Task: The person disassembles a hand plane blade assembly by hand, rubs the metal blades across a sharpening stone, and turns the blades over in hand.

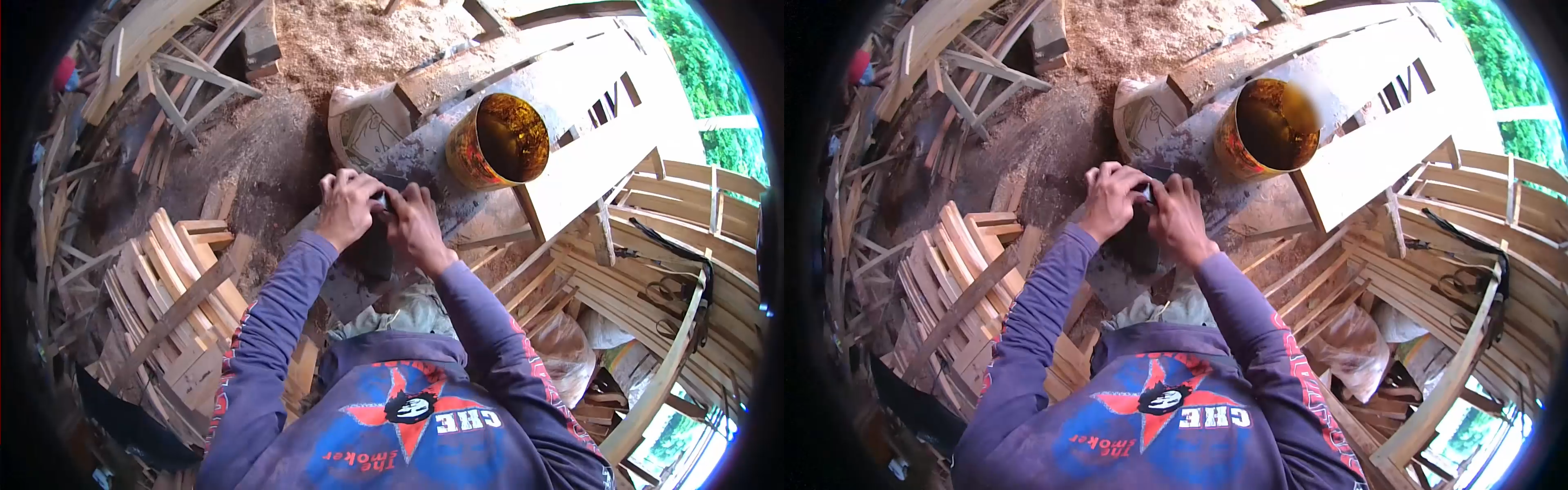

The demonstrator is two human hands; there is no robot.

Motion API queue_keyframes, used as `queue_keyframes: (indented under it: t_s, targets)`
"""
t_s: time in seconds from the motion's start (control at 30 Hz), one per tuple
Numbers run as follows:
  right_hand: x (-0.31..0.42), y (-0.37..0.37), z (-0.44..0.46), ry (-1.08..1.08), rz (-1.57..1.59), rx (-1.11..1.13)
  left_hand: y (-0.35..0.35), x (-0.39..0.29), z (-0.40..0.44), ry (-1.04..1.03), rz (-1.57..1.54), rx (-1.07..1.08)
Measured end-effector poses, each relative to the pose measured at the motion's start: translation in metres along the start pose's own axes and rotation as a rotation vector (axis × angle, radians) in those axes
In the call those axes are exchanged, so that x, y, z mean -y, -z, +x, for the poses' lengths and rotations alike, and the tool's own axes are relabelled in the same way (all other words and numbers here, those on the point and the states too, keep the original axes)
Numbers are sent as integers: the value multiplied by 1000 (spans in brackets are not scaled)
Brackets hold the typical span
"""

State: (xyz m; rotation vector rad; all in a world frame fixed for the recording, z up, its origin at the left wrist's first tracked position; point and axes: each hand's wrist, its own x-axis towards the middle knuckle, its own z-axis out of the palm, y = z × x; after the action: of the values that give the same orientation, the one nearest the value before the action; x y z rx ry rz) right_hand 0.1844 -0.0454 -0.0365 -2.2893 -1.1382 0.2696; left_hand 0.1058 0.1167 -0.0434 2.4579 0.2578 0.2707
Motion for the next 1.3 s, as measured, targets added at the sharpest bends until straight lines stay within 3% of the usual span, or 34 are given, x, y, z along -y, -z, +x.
queue_keyframes:
  t_s: [0.13, 0.3, 0.47, 0.53, 0.6, 0.73, 0.93, 1.0, 1.1, 1.17, 1.3]
  targets:
    - [-11, -7, -42, 36, 20, 45, -21, -12, -44, 14, -29, -39]
    - [-13, -8, 21, 46, -79, 49, -10, 11, 6, 85, 10, -93]
    - [-21, -3, -27, 92, -40, 67, -36, -21, -40, 154, 20, -66]
    - [-19, -5, 1, 148, -124, 54, -26, -13, -21, 118, 99, -167]
    - [-13, -4, 25, 153, -117, 34, -7, -7, -3, 186, 56, -119]
    - [-28, -4, -21, 159, -69, 108, -23, -25, -41, 165, 16, -85]
    - [-11, -3, 27, 212, -90, 109, 0, -10, -12, 181, 134, -145]
    - [-19, -3, 14, 241, -90, 106, -4, -9, -25, 174, 62, -116]
    - [-22, 8, 0, 253, -21, 134, -22, -12, -43, 209, -107, -235]
    - [-19, 8, -2, 256, -11, 113, -29, -10, -52, 325, -346, -458]
    - [-25, -1, -2, 220, 86, 104, -13, -19, -71, 484, -379, -502]
